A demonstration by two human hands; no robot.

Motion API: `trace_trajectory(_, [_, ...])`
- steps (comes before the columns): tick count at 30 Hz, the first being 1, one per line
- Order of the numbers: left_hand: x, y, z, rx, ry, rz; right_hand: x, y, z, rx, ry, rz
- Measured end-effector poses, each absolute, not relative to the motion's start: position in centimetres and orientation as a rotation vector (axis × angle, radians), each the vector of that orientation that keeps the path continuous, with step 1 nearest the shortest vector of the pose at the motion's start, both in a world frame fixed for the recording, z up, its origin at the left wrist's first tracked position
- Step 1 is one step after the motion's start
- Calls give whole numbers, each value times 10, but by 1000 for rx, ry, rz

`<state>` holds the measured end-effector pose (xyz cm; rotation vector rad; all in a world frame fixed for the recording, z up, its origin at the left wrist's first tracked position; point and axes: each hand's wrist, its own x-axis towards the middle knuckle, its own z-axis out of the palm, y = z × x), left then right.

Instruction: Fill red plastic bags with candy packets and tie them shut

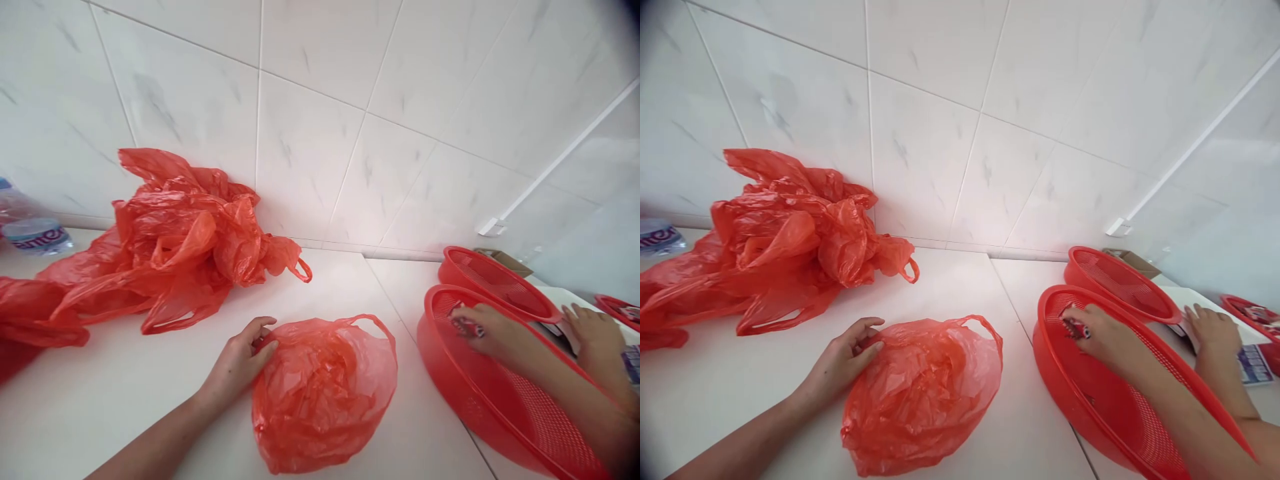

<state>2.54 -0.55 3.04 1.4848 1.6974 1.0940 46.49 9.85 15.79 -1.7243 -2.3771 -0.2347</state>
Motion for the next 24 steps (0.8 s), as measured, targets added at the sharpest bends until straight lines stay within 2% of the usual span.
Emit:
trace_trajectory(3, [27,-5,32,1459,1676,1112,427,82,177,-1629,-2378,-198])
trace_trajectory(6, [28,-7,34,1452,1658,1108,362,52,187,-1369,-2617,101])
trace_trajectory(10, [28,-9,38,1448,1646,1107,282,27,164,-1023,-2905,142])
trace_trajectory(13, [27,-9,39,1447,1644,1106,263,31,151,-876,-2974,242])
trace_trajectory(17, [26,-9,38,1452,1623,1115,293,51,174,-1180,-2647,401])
trace_trajectory(21, [25,-7,34,1449,1605,1134,356,72,198,-1697,-2014,149])
trace_trajectory(24, [25,-7,33,1439,1604,1146,397,75,187,-1854,-2060,89])
